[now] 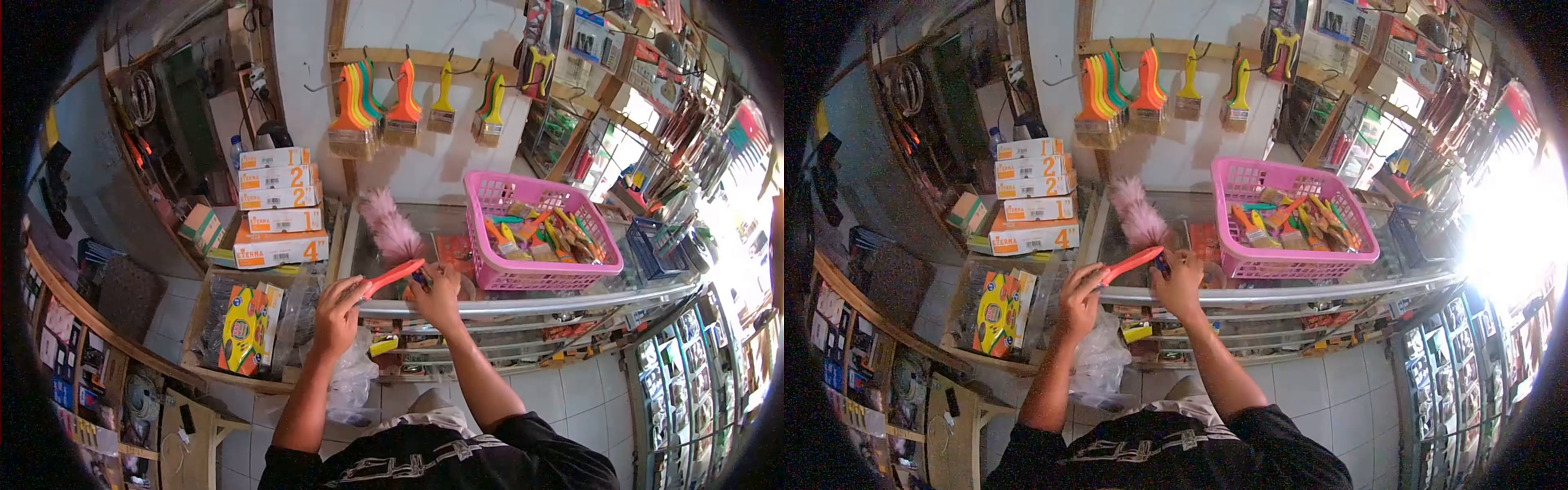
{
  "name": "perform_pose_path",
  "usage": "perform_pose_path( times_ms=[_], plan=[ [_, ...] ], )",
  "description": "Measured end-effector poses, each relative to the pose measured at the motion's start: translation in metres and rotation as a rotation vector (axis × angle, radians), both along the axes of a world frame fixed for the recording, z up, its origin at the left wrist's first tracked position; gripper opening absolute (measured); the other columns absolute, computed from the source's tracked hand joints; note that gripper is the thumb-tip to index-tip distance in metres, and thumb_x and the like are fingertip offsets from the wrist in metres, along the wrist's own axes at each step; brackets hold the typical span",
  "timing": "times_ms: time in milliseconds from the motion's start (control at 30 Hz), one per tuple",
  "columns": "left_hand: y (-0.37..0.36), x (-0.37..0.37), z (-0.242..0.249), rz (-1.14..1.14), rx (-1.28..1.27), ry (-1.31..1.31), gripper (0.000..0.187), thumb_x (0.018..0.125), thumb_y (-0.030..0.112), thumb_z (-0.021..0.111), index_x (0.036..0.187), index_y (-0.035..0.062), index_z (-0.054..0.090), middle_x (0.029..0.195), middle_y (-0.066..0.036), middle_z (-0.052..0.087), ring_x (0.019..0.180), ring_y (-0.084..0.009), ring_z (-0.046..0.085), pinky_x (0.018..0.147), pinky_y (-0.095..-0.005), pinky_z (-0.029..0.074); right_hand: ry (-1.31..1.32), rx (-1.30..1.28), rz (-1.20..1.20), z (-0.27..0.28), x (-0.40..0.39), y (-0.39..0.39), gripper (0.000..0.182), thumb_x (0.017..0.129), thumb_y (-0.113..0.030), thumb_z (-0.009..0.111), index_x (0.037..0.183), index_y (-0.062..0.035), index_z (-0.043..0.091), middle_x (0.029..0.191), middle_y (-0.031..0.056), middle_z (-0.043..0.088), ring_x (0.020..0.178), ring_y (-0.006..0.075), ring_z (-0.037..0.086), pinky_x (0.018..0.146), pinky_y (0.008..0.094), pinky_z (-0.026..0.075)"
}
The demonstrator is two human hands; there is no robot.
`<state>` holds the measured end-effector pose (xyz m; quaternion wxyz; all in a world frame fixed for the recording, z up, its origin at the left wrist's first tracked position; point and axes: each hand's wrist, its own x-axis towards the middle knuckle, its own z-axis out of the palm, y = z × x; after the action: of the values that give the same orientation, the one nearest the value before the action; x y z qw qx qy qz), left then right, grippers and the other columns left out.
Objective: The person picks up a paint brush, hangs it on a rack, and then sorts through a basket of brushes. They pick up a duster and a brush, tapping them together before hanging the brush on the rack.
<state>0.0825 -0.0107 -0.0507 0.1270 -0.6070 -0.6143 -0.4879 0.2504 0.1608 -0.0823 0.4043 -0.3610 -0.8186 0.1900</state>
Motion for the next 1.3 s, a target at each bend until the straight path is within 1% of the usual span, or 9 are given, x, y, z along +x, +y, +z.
perform_pose_path(
  times_ms=[100, 233, 333, 467, 767, 933, 1033, 1233, 1300],
  plan=[
    [-0.003, 0.006, 0.017, -0.048, 0.023, -0.029, 0.055, 0.081, -0.011, 0.065, 0.131, 0.0106, 0.071, 0.129, -0.015, 0.068, 0.122, -0.0371, 0.063, 0.104, -0.0483, 0.05, 0.102, 0.057, 0.119, 0.037, 0.011, -0.025, 0.05, 0.082, -0.022, 0.082, 0.127, -0.0041, 0.07, 0.12, 0.0189, 0.062, 0.118, 0.0405, 0.053, 0.104, 0.0479, 0.041],
    [-0.003, 0.02, 0.051, -0.087, 0.025, 0.027, 0.057, 0.082, -0.01, 0.067, 0.135, 0.0097, 0.069, 0.135, -0.017, 0.065, 0.125, -0.0376, 0.062, 0.106, -0.0475, 0.048, 0.334, -0.239, 0.51, 0.087, 0.019, -0.046, 0.035, 0.096, -0.018, 0.073, 0.126, -0.0008, 0.068, 0.117, 0.012, 0.067, 0.108, 0.0208, 0.06, 0.095, 0.0369, 0.047],
    [0.001, 0.035, 0.072, -0.089, 0.023, 0.086, 0.057, 0.084, -0.008, 0.066, 0.139, 0.0089, 0.067, 0.14, -0.017, 0.062, 0.129, -0.0375, 0.059, 0.11, -0.0473, 0.045, 0.467, -0.523, 0.513, 0.107, 0.018, -0.054, 0.025, 0.103, -0.016, 0.065, 0.121, 0.0015, 0.068, 0.105, 0.0049, 0.07, 0.092, 0.01, 0.06, 0.084, 0.0283, 0.049],
    [0.016, 0.051, 0.084, -0.164, 0.044, 0.088, 0.065, 0.082, -0.007, 0.06, 0.146, 0.004, 0.06, 0.143, -0.018, 0.059, 0.133, -0.0388, 0.055, 0.114, -0.0482, 0.042, 0.645, -0.501, 0.504, 0.131, 0.014, -0.058, 0.019, 0.108, -0.017, 0.058, 0.109, 0.0007, 0.067, 0.095, -0.0005, 0.068, 0.083, 0.004, 0.057, 0.072, 0.0228, 0.047],
    [0.04, 0.061, 0.13, -0.482, -0.032, 0.026, 0.074, 0.087, 0.012, 0.074, 0.155, 0.0024, 0.046, 0.155, -0.021, 0.045, 0.14, -0.038, 0.047, 0.118, -0.0466, 0.037, 0.607, -0.476, 0.509, 0.164, 0.051, -0.012, 0.018, 0.109, -0.013, 0.057, 0.113, 0.0027, 0.065, 0.095, 0.0008, 0.067, 0.085, 0.0051, 0.057, 0.075, 0.0246, 0.048],
    [0.08, 0.063, 0.164, -0.514, -0.02, -0.296, 0.055, 0.092, -0.002, 0.07, 0.145, 0.0024, 0.055, 0.133, -0.013, 0.061, 0.108, -0.0167, 0.062, 0.09, -0.0297, 0.05, 0.416, -0.296, 0.538, 0.211, 0.073, 0.022, 0.023, 0.109, -0.015, 0.055, 0.119, 0.0035, 0.064, 0.096, 0.0025, 0.068, 0.087, 0.0071, 0.056, 0.079, 0.0275, 0.049],
    [0.111, 0.058, 0.173, -0.672, -0.175, -0.514, 0.055, 0.095, -0.003, 0.068, 0.147, 0.0043, 0.052, 0.129, -0.006, 0.061, 0.113, -0.0123, 0.059, 0.1, -0.0286, 0.047, 0.348, -0.24, 0.559, 0.24, 0.077, 0.039, 0.025, 0.109, -0.016, 0.054, 0.121, 0.0026, 0.064, 0.099, 0.0055, 0.069, 0.092, 0.0092, 0.058, 0.084, 0.0303, 0.051],
    [0.153, 0.058, 0.207, -0.682, -0.115, -0.517, 0.054, 0.097, -0.002, 0.067, 0.148, 0.0022, 0.049, 0.122, -0.003, 0.061, 0.111, -0.0108, 0.057, 0.099, -0.0277, 0.047, 0.409, -0.114, 0.607, 0.279, 0.065, 0.076, 0.027, 0.109, -0.018, 0.054, 0.123, 0.0033, 0.064, 0.1, 0.01, 0.07, 0.096, 0.0117, 0.061, 0.089, 0.0324, 0.052],
    [0.161, 0.054, 0.223, -0.633, -0.106, -0.475, 0.063, 0.096, -0.001, 0.069, 0.153, 0.0069, 0.044, 0.119, -0.004, 0.061, 0.106, -0.011, 0.058, 0.094, -0.0281, 0.049, 0.394, -0.078, 0.615, 0.287, 0.056, 0.097, 0.025, 0.108, -0.018, 0.055, 0.12, 0.0033, 0.064, 0.095, 0.0082, 0.069, 0.09, 0.0116, 0.061, 0.083, 0.0323, 0.051]
  ],
)
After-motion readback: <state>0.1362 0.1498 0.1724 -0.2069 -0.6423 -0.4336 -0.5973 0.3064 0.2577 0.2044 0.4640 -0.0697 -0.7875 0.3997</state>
